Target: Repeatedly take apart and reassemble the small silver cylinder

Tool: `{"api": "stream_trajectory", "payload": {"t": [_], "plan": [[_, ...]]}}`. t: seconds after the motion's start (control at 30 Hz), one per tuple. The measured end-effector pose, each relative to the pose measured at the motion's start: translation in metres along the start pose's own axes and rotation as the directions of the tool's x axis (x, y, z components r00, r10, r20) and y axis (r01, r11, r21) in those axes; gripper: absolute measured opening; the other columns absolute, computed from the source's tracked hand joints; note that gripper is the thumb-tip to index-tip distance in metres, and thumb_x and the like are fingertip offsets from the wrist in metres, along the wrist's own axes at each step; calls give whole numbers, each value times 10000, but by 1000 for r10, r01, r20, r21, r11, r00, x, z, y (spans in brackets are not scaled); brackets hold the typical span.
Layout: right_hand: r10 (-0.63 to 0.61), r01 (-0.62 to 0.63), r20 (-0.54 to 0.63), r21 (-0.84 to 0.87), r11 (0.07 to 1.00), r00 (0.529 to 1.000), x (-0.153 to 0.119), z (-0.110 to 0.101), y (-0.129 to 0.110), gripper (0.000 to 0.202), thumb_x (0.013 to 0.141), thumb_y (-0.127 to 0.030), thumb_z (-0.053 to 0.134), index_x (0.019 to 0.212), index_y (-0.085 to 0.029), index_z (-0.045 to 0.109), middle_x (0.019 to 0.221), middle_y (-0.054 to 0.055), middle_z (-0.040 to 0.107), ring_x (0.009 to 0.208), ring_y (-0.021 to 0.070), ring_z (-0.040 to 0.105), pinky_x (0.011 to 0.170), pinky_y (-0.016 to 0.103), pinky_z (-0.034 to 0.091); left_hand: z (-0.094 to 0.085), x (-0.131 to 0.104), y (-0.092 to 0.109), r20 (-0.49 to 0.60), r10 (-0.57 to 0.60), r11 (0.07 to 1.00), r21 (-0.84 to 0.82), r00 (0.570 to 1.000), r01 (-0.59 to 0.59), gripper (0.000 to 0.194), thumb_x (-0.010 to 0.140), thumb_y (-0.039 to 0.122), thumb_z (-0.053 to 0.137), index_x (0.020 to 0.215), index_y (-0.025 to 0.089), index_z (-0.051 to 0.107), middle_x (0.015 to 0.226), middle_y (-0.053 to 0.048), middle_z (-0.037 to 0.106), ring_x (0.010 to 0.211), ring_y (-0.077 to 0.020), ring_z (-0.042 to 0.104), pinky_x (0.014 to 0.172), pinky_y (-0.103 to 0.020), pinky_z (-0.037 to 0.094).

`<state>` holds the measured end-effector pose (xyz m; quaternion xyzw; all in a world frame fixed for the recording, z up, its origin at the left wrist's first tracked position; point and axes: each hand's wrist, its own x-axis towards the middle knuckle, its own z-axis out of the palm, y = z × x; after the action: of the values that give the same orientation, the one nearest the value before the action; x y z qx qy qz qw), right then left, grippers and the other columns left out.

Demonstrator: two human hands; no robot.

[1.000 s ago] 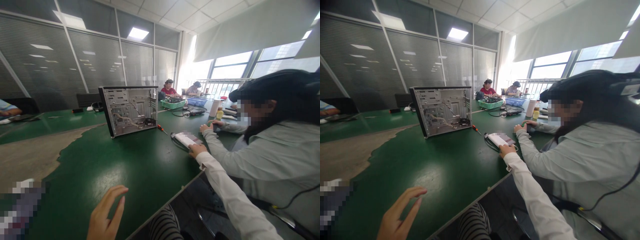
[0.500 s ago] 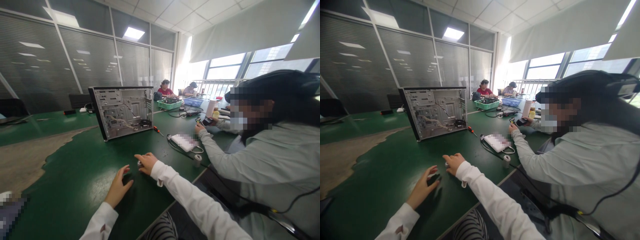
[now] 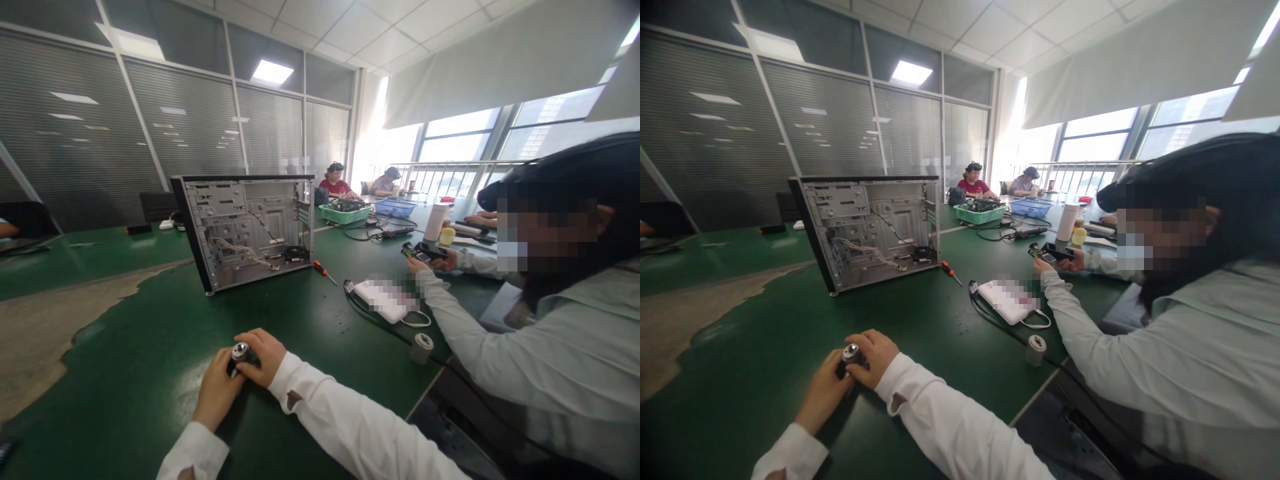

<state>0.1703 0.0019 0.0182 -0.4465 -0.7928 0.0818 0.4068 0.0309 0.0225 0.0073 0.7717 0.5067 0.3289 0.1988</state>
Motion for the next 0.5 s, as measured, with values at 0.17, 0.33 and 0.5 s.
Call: {"api": "stream_trajectory", "payload": {"t": [0.17,0.33,0.5], "plan": [[-60,60,23,6,998,998,3,-1,3,382,696,-301,516,1066,-225,456,1012,45,493,929,164,455,805,273,384,-6,0,5,8,-55,996,-75,998,56,336,581,181,480,915,183,507,896,-36,584,842,-207,552,742,-329,435],[-44,42,31,52,998,999,3,2,8,362,690,-282,525,1042,-225,462,997,38,515,935,171,458,801,287,392,-7,-2,6,12,-60,982,-179,998,61,366,583,216,519,946,180,490,906,-28,604,834,-189,569,745,-302,444],[-9,11,-18,137,990,1000,3,1,5,315,672,-234,541,982,-213,485,931,24,546,884,157,487,793,283,397,-2,-4,4,23,-30,999,-45,999,31,339,608,234,513,943,183,495,911,-51,584,881,-224,538,772,-359,412]]}}
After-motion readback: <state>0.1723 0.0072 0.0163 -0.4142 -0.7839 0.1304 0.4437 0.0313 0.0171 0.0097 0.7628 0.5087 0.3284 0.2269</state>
